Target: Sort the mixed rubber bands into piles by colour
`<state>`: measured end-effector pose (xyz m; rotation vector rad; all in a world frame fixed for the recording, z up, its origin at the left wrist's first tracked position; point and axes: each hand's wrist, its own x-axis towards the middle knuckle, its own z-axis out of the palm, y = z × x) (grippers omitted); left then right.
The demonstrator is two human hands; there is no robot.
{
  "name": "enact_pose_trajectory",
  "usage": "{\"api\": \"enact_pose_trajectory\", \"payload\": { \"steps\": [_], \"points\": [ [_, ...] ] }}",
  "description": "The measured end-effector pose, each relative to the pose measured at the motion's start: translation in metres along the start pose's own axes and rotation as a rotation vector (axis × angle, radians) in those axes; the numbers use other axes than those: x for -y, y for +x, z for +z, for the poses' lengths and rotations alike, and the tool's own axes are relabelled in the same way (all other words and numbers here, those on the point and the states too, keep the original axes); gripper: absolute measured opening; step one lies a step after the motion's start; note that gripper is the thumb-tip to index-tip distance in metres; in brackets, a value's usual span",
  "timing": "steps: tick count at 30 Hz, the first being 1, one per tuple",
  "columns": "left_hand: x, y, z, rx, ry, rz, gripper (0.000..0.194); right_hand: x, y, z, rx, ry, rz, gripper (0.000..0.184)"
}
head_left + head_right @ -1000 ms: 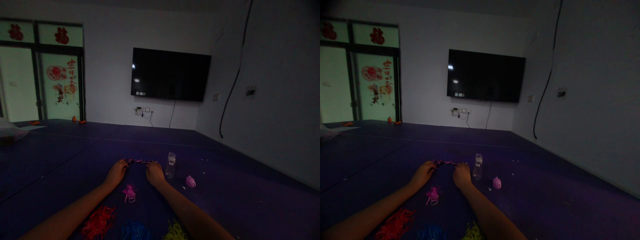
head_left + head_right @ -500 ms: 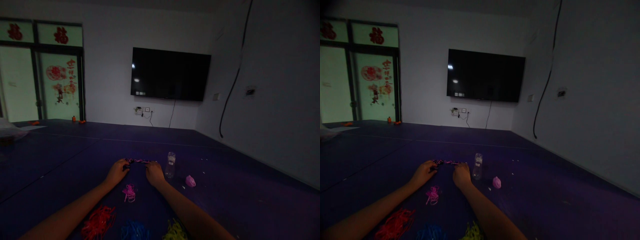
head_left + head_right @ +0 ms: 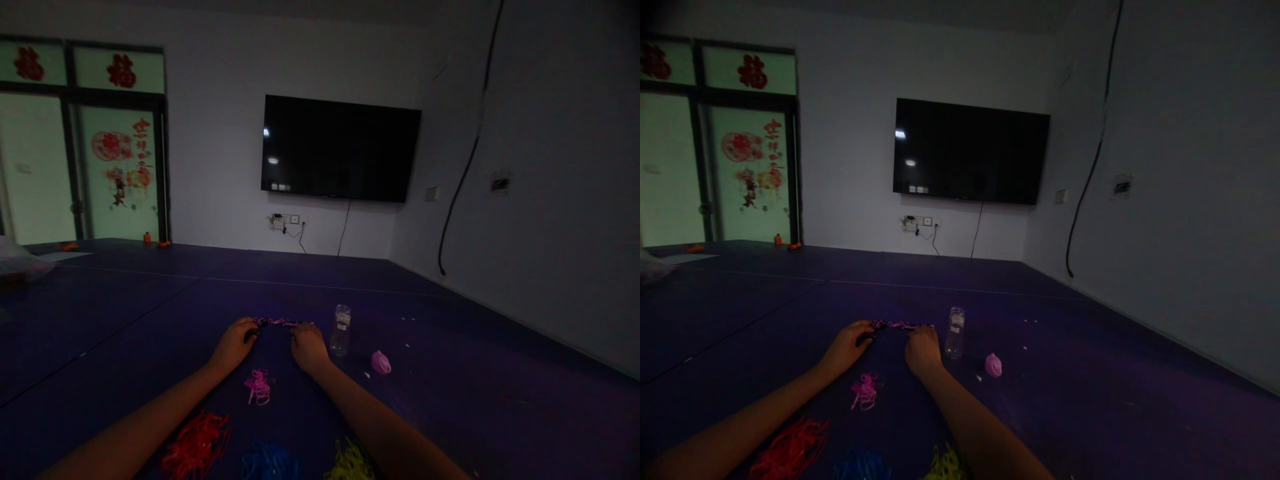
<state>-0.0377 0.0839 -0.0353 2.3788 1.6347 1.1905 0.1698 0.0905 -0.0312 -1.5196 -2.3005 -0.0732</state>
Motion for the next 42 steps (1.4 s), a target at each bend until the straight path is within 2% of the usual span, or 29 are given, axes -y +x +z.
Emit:
{"api": "enact_pose_trajectory", "payload": {
  "steps": [8,19,29,42],
  "points": [
    [-0.003,0.0,-0.007,0.058,0.23,-0.152,0.019,0.001,0.0,0.0,0.001,-0.007,-0.003,0.032],
    [0.002,0.001,-0.006,0.102,0.229,-0.233,0.019,0.0,0.001,0.001,-0.005,0.011,-0.005,0.034],
    [0.006,0.003,-0.003,0.08,0.186,-0.172,0.023,0.0,0.001,0.001,-0.01,0.013,-0.011,0.033],
    [0.008,0.006,0.002,0.036,-0.012,-0.107,0.032,-0.001,0.0,0.0,-0.014,-0.004,-0.019,0.033]
  ]
}}
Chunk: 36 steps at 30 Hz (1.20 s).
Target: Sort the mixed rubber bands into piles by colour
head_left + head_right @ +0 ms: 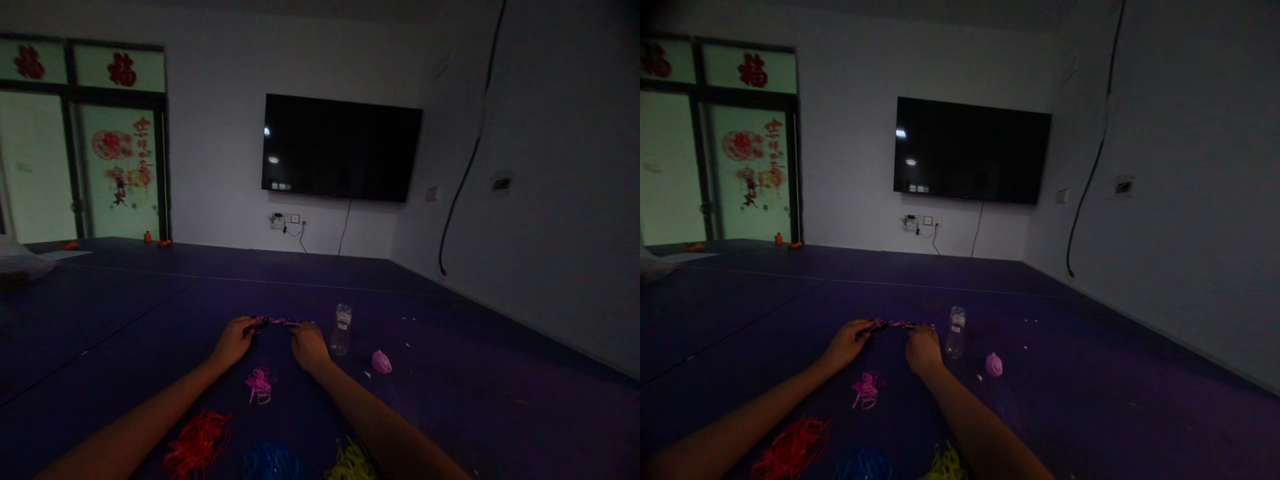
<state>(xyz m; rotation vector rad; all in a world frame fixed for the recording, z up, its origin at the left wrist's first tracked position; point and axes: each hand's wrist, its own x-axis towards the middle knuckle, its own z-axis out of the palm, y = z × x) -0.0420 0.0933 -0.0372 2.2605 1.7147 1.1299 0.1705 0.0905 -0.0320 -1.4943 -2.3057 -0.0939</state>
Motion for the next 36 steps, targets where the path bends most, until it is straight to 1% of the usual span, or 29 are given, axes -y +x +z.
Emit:
{"api": "enact_pose_trajectory", "payload": {
  "steps": [6,9,12,16,19,22,26,33,36],
  "points": [
    [-0.002,-0.001,0.001,0.034,-0.025,0.053,0.034,-0.002,0.001,0.004,-0.002,0.006,-0.001,0.035],
    [-0.002,-0.001,0.001,0.03,-0.003,0.046,0.034,-0.002,0.001,0.004,-0.006,0.021,-0.002,0.036],
    [-0.002,-0.001,0.001,0.014,0.058,0.026,0.032,-0.003,0.002,0.004,-0.023,0.039,0.01,0.039],
    [-0.004,-0.003,-0.001,0.009,0.177,0.007,0.029,-0.006,0.003,0.004,-0.044,0.056,0.082,0.046],
    [-0.006,-0.004,-0.003,0.027,0.243,-0.005,0.026,-0.008,0.003,0.004,-0.024,0.07,0.109,0.049],
    [-0.01,-0.006,-0.004,0.039,0.286,0.018,0.025,-0.008,0.003,0.004,0.028,0.081,0.09,0.047],
    [-0.013,-0.008,-0.002,0.04,0.326,0.104,0.028,-0.007,0.002,0.004,0.079,0.089,0.067,0.045],
    [-0.01,-0.009,0.002,0.045,0.314,0.223,0.025,-0.008,0.004,0.004,0.091,0.174,-0.072,0.042],
    [-0.011,-0.009,0.001,0.051,0.3,0.258,0.024,-0.008,0.006,0.004,0.065,0.189,-0.094,0.041]
  ]
}}
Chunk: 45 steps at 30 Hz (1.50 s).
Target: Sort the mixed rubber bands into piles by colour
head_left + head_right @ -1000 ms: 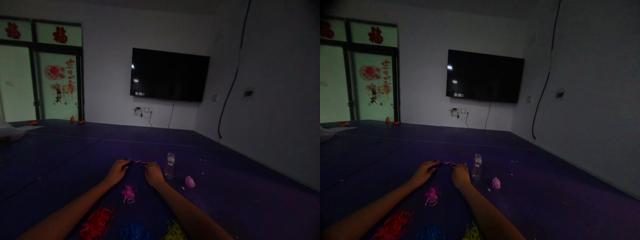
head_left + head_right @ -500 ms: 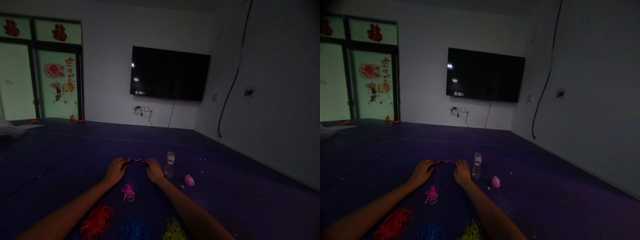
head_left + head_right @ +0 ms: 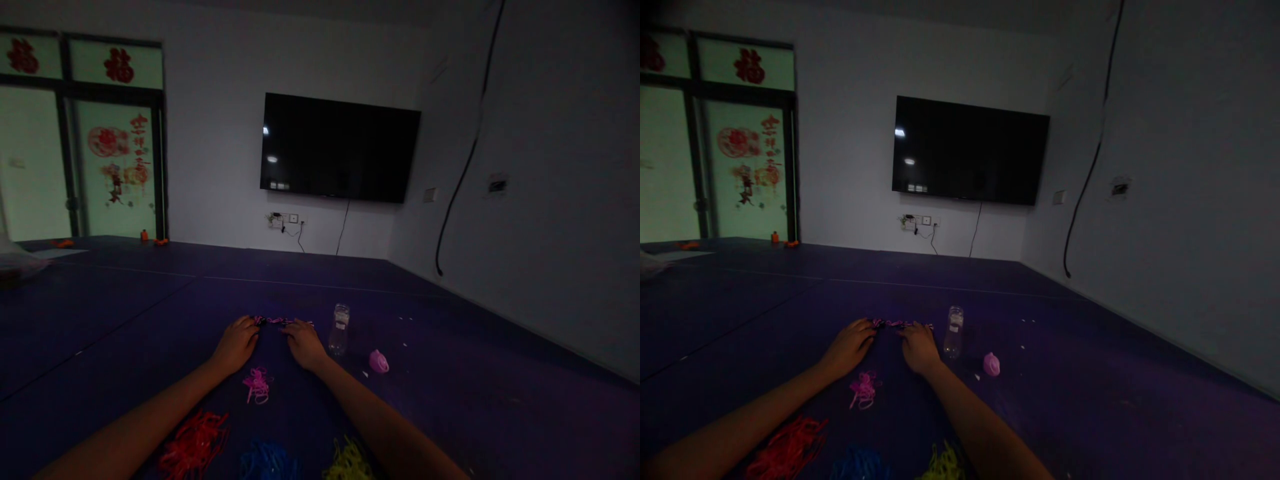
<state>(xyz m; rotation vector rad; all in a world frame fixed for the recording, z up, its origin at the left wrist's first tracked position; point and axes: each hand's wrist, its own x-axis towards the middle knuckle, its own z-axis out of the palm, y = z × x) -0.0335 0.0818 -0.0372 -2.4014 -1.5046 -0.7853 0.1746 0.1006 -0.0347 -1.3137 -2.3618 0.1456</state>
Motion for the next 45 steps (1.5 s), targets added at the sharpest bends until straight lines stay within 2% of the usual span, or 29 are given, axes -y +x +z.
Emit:
{"api": "enact_pose_trajectory", "payload": {
  "steps": [5,12,20,25,33,45],
  "points": [
    [-0.002,0.0,-0.003,0.019,-0.012,0.009,0.023,-0.001,0.002,0.0,-0.034,-0.008,0.057,0.041],
    [-0.002,0.0,-0.002,0.041,-0.026,-0.008,0.022,0.0,-0.001,0.004,0.037,-0.059,0.12,0.043],
    [0.001,0.001,0.002,0.043,-0.018,-0.005,0.022,-0.005,0.001,0.005,0.089,-0.075,0.082,0.045],
    [-0.001,0.0,0.0,0.038,-0.017,-0.013,0.021,-0.006,0.003,0.006,0.044,-0.055,0.074,0.044],
    [-0.002,0.001,-0.002,0.041,-0.022,-0.004,0.02,-0.013,0.007,0.007,-0.106,0.038,0.114,0.042],
    [-0.004,0.0,-0.004,0.045,-0.022,0.002,0.019,-0.012,0.007,0.003,-0.14,0.09,0.1,0.038]
  ]
}}
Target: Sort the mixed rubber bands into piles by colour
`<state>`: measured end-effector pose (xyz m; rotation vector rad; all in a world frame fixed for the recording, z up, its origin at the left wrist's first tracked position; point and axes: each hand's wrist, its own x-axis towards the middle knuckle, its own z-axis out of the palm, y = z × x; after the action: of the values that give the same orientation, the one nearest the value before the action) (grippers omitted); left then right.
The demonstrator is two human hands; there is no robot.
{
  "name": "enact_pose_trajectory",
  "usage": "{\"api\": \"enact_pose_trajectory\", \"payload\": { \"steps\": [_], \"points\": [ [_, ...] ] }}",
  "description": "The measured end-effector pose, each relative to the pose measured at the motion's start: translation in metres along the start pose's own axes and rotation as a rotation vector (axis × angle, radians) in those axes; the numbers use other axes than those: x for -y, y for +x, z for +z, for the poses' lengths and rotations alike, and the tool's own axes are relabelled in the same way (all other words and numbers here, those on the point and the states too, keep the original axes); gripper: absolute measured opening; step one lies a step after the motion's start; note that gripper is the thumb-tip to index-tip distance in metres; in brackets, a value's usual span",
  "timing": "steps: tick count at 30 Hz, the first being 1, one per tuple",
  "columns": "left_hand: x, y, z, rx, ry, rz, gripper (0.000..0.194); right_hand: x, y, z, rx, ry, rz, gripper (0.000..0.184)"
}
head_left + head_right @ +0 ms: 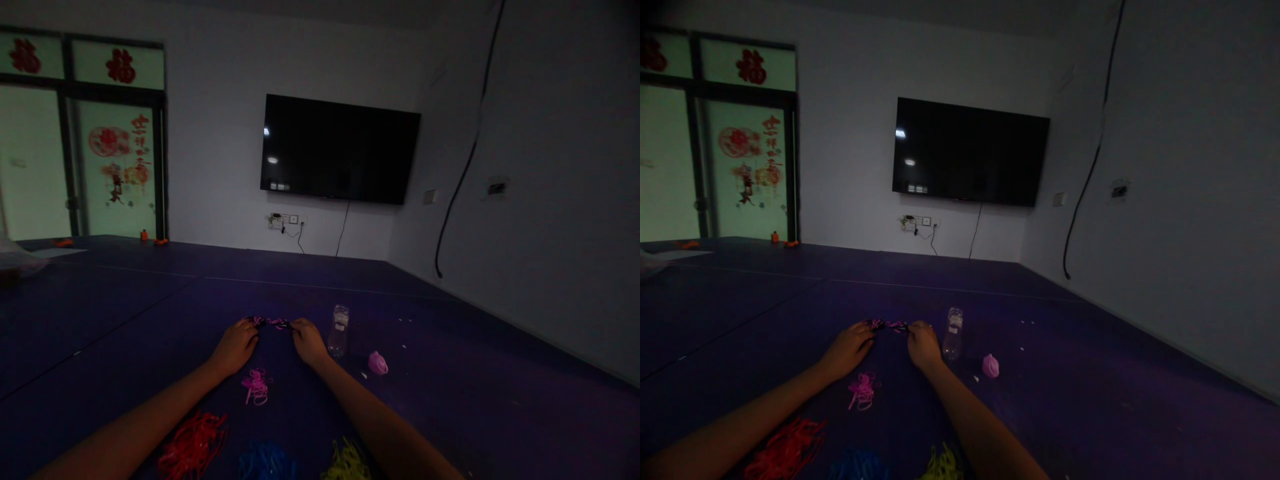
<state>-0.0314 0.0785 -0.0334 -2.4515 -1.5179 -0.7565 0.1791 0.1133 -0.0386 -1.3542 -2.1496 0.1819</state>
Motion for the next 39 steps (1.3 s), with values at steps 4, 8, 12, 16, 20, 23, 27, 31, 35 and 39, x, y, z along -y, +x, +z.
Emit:
{"api": "enact_pose_trajectory", "payload": {
  "steps": [4,8,12,16,20,23,27,31,35,39],
  "points": [
    [0.0002,0.0001,-0.0001,0.005,0.007,0.015,0.02,0.002,-0.0011,-0.0014,-0.013,0.005,-0.003,0.037],
    [0.0005,0.0005,-0.0004,0.013,0.006,0.019,0.02,0.0034,-0.0017,-0.0018,-0.021,0.009,0.017,0.034],
    [-0.0005,0.0008,-0.0016,0.018,0.001,0.022,0.019,0.006,-0.0036,-0.0045,-0.03,-0.016,0.026,0.033],
    [-0.0015,0.0006,-0.0021,0.022,-0.005,0.009,0.018,0.008,-0.0057,-0.0083,-0.044,-0.063,0.072,0.034],
    [-0.0005,0.0001,0.0006,0.005,-0.02,-0.003,0.019,0.0084,-0.0065,-0.0088,-0.032,-0.1,0.077,0.035],
    [0.0005,0.0001,0.002,-0.006,-0.021,-0.013,0.02,0.0082,-0.0063,-0.0077,-0.005,-0.125,0.074,0.033],
    [-0.0005,0.0004,-0.001,0.025,-0.014,-0.004,0.02,0.0077,-0.0057,-0.0069,0.026,-0.147,0.082,0.033],
    [-0.0012,0.0004,-0.0036,0.021,-0.007,0.01,0.019,0.0065,-0.0052,-0.0057,0.033,-0.152,0.072,0.036],
    [0.0005,0.0006,-0.0009,0.023,-0.018,0.009,0.018,0.0049,-0.0049,-0.0042,0.027,-0.142,0.055,0.039],
    [0.0013,0.0007,0.0013,0.02,-0.023,0.001,0.018,0.0048,-0.005,-0.0051,0.014,-0.143,0.054,0.041]
  ]
}}
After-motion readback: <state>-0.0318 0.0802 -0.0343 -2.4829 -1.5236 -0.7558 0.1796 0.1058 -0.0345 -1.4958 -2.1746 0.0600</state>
